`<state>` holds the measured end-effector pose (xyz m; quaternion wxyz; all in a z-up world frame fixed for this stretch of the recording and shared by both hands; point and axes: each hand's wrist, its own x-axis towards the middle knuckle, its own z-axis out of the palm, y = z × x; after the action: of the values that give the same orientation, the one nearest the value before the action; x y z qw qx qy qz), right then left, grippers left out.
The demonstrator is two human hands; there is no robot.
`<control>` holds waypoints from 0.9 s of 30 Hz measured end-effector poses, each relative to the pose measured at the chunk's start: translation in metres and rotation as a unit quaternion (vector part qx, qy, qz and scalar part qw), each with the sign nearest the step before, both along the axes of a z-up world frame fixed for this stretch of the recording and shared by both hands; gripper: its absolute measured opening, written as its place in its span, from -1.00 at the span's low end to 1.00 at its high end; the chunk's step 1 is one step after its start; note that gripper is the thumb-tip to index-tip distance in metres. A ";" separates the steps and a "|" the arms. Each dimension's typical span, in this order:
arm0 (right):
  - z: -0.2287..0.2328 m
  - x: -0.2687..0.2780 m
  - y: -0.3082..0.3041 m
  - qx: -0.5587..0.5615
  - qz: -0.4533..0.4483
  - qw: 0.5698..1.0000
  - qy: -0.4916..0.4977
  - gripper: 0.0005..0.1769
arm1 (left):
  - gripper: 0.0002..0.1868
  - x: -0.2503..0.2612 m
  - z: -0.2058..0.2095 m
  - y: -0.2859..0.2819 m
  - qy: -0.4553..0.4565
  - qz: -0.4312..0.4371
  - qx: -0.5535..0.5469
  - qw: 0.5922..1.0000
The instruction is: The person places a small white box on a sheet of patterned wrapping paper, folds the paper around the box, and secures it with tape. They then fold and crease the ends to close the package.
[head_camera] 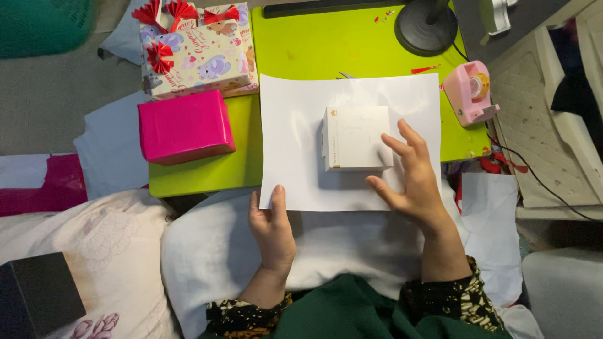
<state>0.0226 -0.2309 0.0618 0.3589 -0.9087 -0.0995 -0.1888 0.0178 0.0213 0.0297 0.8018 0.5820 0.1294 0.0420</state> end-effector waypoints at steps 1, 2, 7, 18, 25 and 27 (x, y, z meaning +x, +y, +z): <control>0.004 0.007 0.002 -0.027 0.015 1.000 -0.004 -0.15 | -0.72 -0.001 0.000 -0.001 -0.014 -0.004 0.010 1.000; 0.008 0.014 0.003 -0.054 0.031 0.998 -0.009 -0.09 | -0.72 -0.001 -0.001 -0.002 -0.027 -0.009 0.021 0.999; 0.028 0.055 0.002 -0.163 0.079 0.981 0.075 0.03 | -0.73 -0.003 -0.008 -0.005 0.008 -0.006 0.064 0.998; 0.044 0.032 0.030 -0.189 -0.168 0.944 0.212 -0.16 | -0.71 -0.003 -0.010 -0.004 0.021 -0.003 0.038 0.999; 0.036 0.051 0.012 -0.153 0.007 0.982 0.112 0.38 | -0.71 -0.003 -0.012 -0.005 0.010 0.004 0.030 0.999; 0.033 0.060 0.008 -0.117 0.029 0.982 0.146 0.32 | -0.72 -0.002 -0.011 -0.004 0.015 0.010 0.029 0.999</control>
<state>0.0830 -0.2233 0.0944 0.2663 -0.9589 -0.0931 -0.0305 0.0160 0.0170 0.0182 0.7820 0.6044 0.1454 0.0450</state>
